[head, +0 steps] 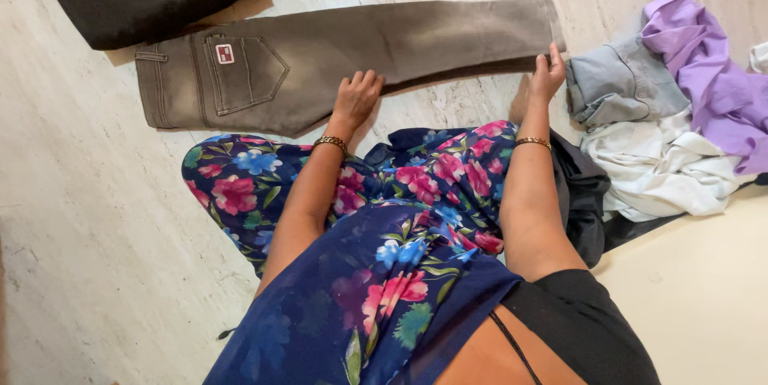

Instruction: The person sits on the floor and folds a striped shirt and a pair of trousers by hand. They smooth the fabric, fold sleeves and legs, and stack the folded items on the floor.

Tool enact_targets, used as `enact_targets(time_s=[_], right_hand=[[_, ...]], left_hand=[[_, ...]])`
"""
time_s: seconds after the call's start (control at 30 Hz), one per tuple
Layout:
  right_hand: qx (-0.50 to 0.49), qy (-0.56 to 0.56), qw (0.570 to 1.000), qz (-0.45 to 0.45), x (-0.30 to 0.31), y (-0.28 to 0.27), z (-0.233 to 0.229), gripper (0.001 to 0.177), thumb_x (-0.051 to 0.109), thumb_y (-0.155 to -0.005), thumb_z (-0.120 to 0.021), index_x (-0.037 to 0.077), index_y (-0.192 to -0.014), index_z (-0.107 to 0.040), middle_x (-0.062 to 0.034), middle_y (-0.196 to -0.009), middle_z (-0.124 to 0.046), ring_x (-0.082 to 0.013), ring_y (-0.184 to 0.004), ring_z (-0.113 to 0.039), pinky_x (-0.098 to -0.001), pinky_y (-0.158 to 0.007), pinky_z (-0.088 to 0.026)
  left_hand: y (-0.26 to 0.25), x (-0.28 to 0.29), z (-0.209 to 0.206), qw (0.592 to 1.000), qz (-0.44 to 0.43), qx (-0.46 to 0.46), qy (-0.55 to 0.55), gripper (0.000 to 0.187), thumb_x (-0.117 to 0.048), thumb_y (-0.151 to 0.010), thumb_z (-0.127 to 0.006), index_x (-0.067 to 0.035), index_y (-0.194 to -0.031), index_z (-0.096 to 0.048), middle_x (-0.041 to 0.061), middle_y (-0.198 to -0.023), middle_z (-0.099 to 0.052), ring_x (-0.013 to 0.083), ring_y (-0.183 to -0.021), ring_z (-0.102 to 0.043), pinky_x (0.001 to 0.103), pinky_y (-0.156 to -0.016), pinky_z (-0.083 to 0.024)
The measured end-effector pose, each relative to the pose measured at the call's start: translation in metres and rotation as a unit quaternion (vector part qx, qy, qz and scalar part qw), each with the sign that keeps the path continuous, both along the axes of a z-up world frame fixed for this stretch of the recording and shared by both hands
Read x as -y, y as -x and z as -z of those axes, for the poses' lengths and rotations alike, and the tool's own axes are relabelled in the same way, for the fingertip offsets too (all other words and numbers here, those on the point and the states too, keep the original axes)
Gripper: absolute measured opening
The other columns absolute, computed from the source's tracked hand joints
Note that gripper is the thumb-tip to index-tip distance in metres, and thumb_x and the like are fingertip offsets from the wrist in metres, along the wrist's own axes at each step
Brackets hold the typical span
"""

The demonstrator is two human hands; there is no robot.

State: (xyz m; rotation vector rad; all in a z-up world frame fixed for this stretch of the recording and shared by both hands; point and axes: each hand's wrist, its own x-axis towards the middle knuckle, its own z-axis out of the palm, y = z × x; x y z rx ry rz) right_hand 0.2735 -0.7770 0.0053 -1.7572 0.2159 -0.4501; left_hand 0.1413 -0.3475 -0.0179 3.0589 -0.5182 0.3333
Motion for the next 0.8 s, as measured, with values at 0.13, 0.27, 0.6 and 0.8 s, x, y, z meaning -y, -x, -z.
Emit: enact_targets(time_s=[0.13, 0.27, 0.6, 0.8], right_hand=[[-0.111, 0.04, 0.993, 0.016, 0.002, 0.002, 0.01, 0.044, 0.011, -0.088, -0.074, -0.005, -0.129, -0.069, -0.0091, -0.122, -0.073, -0.0166, -0.113, -0.07, -0.0293, -0.101, -0.053], [-0.142, 0.2, 0.968, 0.061, -0.004, -0.003, 0.011, 0.052, 0.021, -0.083, -0.079, -0.002, -0.129, -0.069, -0.0197, -0.128, -0.063, -0.031, -0.117, -0.061, -0.0369, -0.104, -0.048], [-0.213, 0.369, 0.904, 0.026, -0.028, 0.009, -0.006, 0.071, 0.029, -0.091, -0.072, 0.012, -0.154, -0.046, -0.0203, -0.161, -0.033, -0.0426, -0.148, -0.03, -0.0559, -0.115, -0.031], [-0.014, 0.387, 0.922, 0.011, -0.024, 0.002, -0.012, 0.074, 0.031, -0.102, -0.074, 0.005, -0.162, -0.039, -0.0187, -0.17, -0.023, -0.04, -0.156, -0.032, -0.0553, -0.126, -0.034]], left_hand=[[0.03, -0.005, 0.002, 0.999, 0.012, 0.037, 0.03, 0.034, -0.019, -0.089, -0.063, -0.018, -0.123, -0.068, -0.002, -0.099, -0.059, 0.0165, -0.09, -0.06, 0.033, -0.061, -0.049], [0.034, -0.006, 0.009, 0.999, -0.013, -0.035, 0.029, 0.042, -0.02, -0.099, -0.061, -0.018, -0.141, -0.061, 0.004, -0.12, -0.058, 0.0232, -0.11, -0.057, 0.043, -0.082, -0.05], [0.041, -0.025, 0.008, 0.974, -0.114, -0.161, 0.107, 0.078, -0.044, -0.099, -0.058, -0.025, -0.165, -0.022, 0.004, -0.172, -0.015, 0.0298, -0.158, -0.015, 0.068, -0.121, -0.013], [0.04, -0.025, 0.009, 0.959, -0.125, -0.223, 0.126, 0.088, -0.063, -0.096, -0.052, -0.025, -0.166, -0.013, 0.002, -0.173, -0.002, 0.0288, -0.159, -0.002, 0.068, -0.122, -0.001]])
